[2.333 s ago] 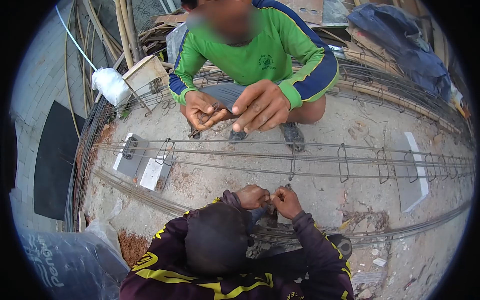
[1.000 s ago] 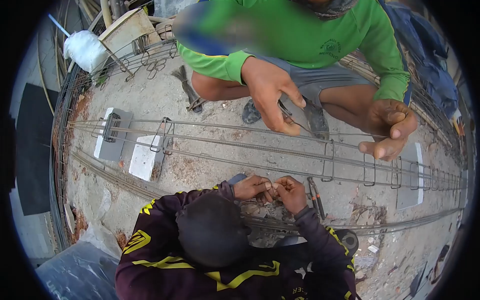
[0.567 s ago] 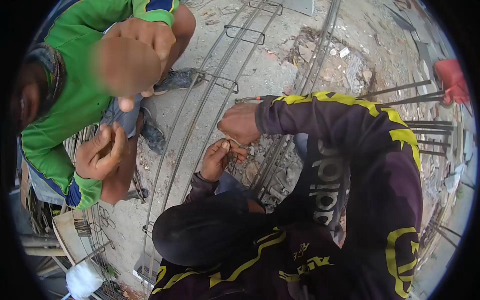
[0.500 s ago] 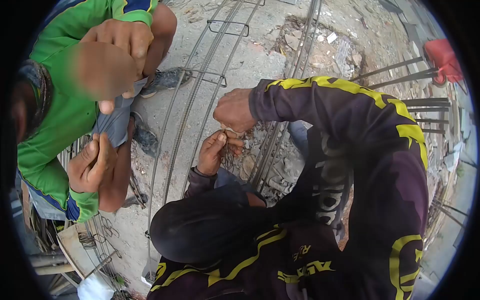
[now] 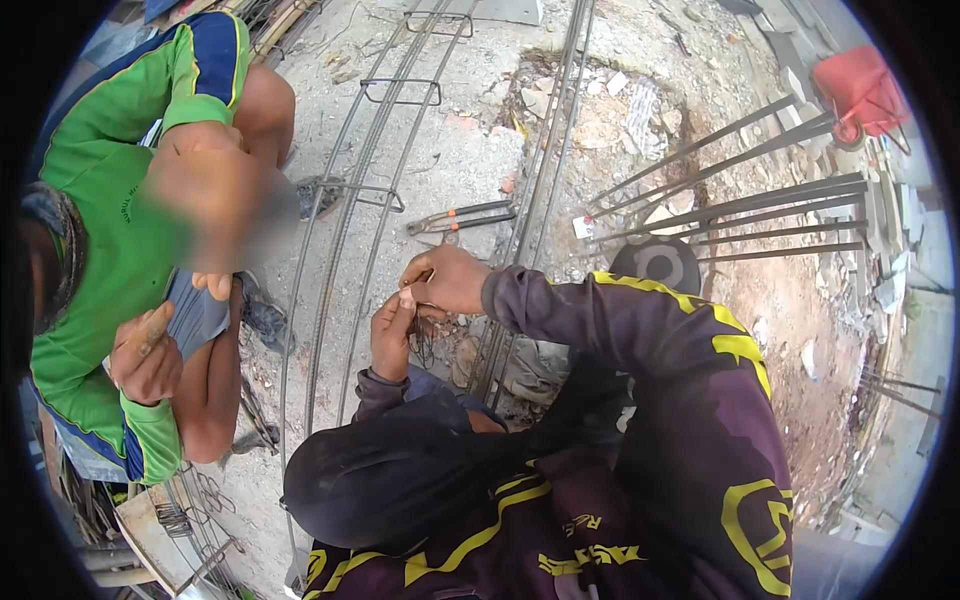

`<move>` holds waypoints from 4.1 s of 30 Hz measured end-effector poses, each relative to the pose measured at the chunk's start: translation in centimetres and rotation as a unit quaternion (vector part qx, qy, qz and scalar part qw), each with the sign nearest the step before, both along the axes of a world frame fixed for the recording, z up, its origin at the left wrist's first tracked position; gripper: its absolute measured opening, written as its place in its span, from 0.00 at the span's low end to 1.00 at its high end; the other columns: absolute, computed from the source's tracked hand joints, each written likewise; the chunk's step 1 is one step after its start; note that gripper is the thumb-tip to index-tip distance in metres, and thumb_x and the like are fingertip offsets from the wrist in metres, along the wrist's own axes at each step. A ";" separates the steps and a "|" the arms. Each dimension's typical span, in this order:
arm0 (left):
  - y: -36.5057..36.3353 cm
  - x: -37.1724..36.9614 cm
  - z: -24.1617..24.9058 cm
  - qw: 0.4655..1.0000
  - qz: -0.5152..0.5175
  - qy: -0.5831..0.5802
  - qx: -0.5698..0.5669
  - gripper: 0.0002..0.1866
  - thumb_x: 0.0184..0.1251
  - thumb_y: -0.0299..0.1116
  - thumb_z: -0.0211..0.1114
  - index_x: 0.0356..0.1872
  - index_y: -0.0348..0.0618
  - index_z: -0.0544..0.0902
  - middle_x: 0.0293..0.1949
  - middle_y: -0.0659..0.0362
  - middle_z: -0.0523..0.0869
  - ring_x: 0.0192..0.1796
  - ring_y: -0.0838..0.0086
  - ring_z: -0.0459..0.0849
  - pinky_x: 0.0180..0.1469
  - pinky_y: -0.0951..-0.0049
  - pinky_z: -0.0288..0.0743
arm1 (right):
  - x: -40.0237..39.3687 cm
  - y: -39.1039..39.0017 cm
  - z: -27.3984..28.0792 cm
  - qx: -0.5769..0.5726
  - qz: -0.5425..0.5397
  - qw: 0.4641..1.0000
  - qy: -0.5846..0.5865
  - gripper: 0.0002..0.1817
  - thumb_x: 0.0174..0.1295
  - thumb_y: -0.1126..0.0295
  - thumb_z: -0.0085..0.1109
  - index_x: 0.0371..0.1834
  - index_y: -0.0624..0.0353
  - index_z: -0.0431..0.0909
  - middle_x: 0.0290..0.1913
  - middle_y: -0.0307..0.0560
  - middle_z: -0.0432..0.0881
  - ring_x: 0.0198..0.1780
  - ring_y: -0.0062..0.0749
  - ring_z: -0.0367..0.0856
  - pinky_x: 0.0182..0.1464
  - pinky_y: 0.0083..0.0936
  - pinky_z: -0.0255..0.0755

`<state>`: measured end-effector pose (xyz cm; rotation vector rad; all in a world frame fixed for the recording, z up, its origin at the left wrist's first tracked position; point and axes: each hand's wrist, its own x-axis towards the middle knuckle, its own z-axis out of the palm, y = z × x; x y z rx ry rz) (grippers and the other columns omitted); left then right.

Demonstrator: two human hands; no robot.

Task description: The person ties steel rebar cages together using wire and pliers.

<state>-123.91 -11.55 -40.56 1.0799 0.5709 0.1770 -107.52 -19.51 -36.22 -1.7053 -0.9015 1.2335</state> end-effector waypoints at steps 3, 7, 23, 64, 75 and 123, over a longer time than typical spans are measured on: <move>-0.7 -0.5 0.5 1.000 -0.009 0.017 0.017 0.17 0.80 0.38 0.48 0.51 0.33 0.78 0.35 0.52 0.88 0.31 0.79 0.82 0.33 0.77 0.75 | -1.3 -0.9 -1.5 -0.006 -0.047 0.999 0.002 0.12 0.61 0.66 0.63 0.40 0.65 0.85 0.37 0.53 0.87 0.37 0.39 0.86 0.41 0.35 0.77; -0.8 -1.6 -0.5 1.000 0.016 -0.001 0.005 0.18 0.80 0.39 0.47 0.53 0.34 0.76 0.31 0.53 0.87 0.25 0.79 0.79 0.29 0.79 0.74 | -1.0 -0.7 -1.4 0.090 0.043 0.981 -0.164 0.12 0.61 0.63 0.62 0.38 0.61 0.85 0.36 0.53 0.85 0.37 0.48 0.85 0.40 0.37 0.77; -1.4 3.9 -0.9 0.977 -0.105 -0.153 -0.101 0.21 0.81 0.42 0.44 0.54 0.31 0.75 0.40 0.44 0.87 0.37 0.66 0.86 0.43 0.68 0.81 | 4.1 -2.4 2.9 0.004 0.071 0.996 -0.059 0.16 0.64 0.61 0.63 0.46 0.63 0.84 0.33 0.46 0.87 0.33 0.32 0.84 0.39 0.31 0.76; -3.1 -35.0 0.5 0.590 0.469 0.598 0.273 0.21 0.57 0.36 0.66 0.53 0.42 0.85 0.39 0.47 0.89 0.41 0.60 0.88 0.47 0.63 0.80 | 4.9 7.7 -13.0 -0.032 0.575 0.764 -0.290 0.15 0.57 0.66 0.56 0.44 0.56 0.87 0.40 0.54 0.88 0.45 0.45 0.87 0.51 0.37 0.78; 0.6 -18.3 -0.1 0.712 0.505 0.412 0.263 0.20 0.60 0.31 0.66 0.53 0.35 0.82 0.33 0.54 0.87 0.29 0.71 0.85 0.30 0.71 0.80 | 4.0 7.7 -13.5 0.018 0.576 0.778 -0.252 0.14 0.59 0.63 0.61 0.44 0.54 0.88 0.43 0.53 0.88 0.45 0.44 0.87 0.50 0.36 0.78; 4.8 -7.7 0.2 0.907 0.319 0.228 0.153 0.36 0.62 0.34 0.71 0.66 0.29 0.64 0.30 0.53 0.86 0.33 0.73 0.85 0.39 0.72 0.77 | -1.9 7.2 -8.3 -0.059 0.112 0.941 0.314 0.18 0.69 0.55 0.60 0.30 0.60 0.76 0.22 0.41 0.76 0.19 0.25 0.75 0.19 0.29 0.71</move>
